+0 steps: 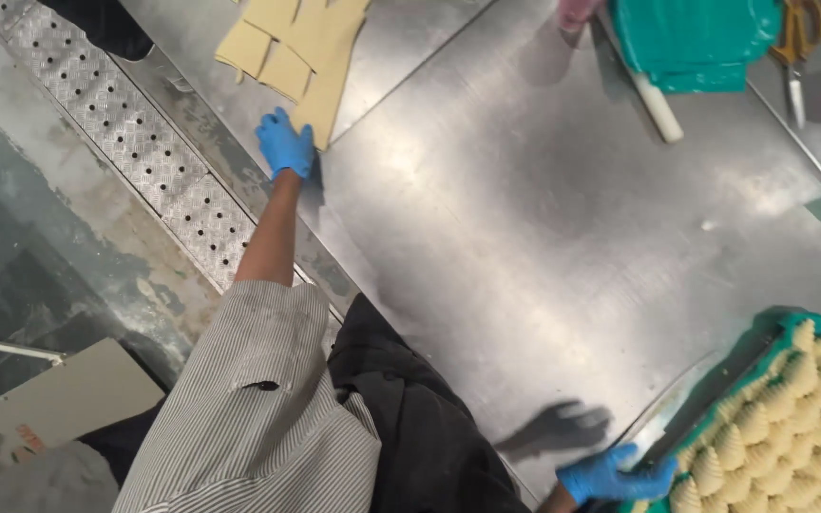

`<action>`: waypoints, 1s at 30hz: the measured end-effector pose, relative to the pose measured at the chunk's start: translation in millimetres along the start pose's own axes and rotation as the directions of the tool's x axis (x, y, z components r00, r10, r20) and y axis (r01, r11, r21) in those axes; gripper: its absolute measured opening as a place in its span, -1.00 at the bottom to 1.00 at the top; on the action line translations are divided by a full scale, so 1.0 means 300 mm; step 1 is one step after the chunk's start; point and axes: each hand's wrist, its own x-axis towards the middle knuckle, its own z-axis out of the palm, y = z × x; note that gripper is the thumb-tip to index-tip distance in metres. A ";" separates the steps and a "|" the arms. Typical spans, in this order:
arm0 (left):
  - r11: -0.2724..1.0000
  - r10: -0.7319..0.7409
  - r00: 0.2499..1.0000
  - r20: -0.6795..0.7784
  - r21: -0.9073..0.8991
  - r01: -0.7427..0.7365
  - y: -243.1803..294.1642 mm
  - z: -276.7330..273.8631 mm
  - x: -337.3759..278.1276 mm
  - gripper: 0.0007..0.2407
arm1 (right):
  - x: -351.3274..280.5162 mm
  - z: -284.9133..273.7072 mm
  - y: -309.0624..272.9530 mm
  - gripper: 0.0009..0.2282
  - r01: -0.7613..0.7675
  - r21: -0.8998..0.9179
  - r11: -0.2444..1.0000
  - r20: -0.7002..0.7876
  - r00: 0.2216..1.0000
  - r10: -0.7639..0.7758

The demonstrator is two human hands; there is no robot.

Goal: The recorder is rolling pieces of dough into croissant shapes at a work table.

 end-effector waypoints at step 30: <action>0.391 0.797 0.369 0.479 -0.874 0.289 0.647 -0.340 -0.905 -0.71 | 0.454 0.886 -1.270 -0.74 -0.592 0.371 0.716 0.763 0.633 0.128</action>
